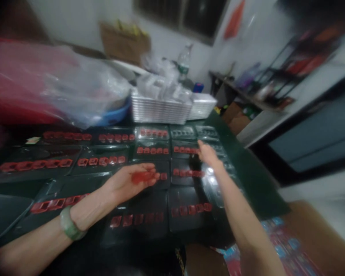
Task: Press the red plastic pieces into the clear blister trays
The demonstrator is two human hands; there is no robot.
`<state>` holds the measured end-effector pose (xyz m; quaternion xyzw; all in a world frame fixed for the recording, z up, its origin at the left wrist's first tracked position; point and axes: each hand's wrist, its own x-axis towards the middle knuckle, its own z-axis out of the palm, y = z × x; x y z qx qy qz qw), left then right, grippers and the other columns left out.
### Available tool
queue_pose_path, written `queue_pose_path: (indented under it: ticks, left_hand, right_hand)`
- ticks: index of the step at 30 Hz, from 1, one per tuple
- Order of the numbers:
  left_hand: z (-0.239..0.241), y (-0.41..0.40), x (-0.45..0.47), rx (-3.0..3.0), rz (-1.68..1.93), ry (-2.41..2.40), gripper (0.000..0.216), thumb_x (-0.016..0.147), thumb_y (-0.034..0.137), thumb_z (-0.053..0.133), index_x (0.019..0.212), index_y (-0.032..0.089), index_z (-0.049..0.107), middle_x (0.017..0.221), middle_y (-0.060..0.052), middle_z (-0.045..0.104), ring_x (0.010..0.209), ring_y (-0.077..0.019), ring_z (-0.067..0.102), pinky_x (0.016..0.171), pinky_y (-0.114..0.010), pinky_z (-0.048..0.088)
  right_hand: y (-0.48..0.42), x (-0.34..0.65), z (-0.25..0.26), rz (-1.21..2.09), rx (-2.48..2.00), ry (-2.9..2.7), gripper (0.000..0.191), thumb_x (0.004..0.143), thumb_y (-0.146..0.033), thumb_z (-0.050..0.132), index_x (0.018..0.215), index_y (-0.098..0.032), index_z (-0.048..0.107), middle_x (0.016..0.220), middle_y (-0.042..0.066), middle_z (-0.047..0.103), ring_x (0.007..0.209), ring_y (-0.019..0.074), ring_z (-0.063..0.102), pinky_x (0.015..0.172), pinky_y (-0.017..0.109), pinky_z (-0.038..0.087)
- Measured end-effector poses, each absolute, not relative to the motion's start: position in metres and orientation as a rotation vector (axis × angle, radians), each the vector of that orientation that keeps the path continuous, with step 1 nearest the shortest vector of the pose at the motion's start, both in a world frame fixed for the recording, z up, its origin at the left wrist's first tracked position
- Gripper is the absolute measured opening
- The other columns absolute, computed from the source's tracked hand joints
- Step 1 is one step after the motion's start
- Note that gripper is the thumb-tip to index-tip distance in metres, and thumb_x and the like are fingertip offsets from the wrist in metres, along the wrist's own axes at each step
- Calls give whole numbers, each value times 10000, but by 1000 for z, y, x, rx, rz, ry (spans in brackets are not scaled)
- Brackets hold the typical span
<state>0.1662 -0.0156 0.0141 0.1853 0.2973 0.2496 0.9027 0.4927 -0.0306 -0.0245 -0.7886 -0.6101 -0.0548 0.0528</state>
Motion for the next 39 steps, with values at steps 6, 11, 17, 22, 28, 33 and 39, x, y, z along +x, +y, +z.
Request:
queue_pose_path:
  ticks: [6,11,17,22,28,33,39]
  left_hand:
    - [4,-14,163,415,553,541,145,697,47,532,836,73,564,822,-132,606,882,-307,591,773,-409,469]
    - [2,-16,170,440,575,597,93,738,88,501,791,78,576,780,-117,609,729,-241,616,653,-392,493]
    - [3,-19,167,492,525,503,140,757,86,455,718,71,589,667,-73,585,594,-162,574,558,-315,482]
    - [9,-18,154,585,437,480,152,776,118,456,792,52,592,742,-127,608,698,-244,608,626,-432,492]
    - [6,-17,147,696,431,606,85,726,132,562,751,54,583,716,-142,618,678,-254,623,519,-341,510]
    - [2,-15,148,735,476,716,52,709,116,563,669,85,552,596,-88,586,523,-187,589,361,-241,437]
    - [2,-13,145,660,427,718,98,711,177,563,641,116,533,555,-32,545,425,-114,517,307,-171,290]
  right_hand:
    - [-47,447,-8,-211,-2270,-1741,351,793,-249,459,1118,-124,499,858,100,603,729,182,564,643,281,422]
    - [-79,337,19,186,-1632,-1828,247,774,-283,520,1007,-206,547,812,24,569,667,123,536,597,234,434]
    - [-89,288,21,285,-1572,-1955,204,750,-133,510,915,-216,595,849,36,567,791,150,528,697,271,426]
    - [-81,299,8,489,-1526,-1741,195,766,-155,491,924,-203,593,837,30,608,748,141,553,682,264,432]
    - [-81,295,0,716,-1464,-1470,173,775,-248,507,902,-208,618,852,40,626,757,157,566,663,268,440]
    - [-83,292,6,748,-1460,-1567,246,742,-214,554,980,-235,612,823,26,606,745,147,553,665,267,434]
    - [-80,294,6,862,-1477,-1512,183,738,-265,576,902,-206,632,805,28,635,672,134,565,589,240,439]
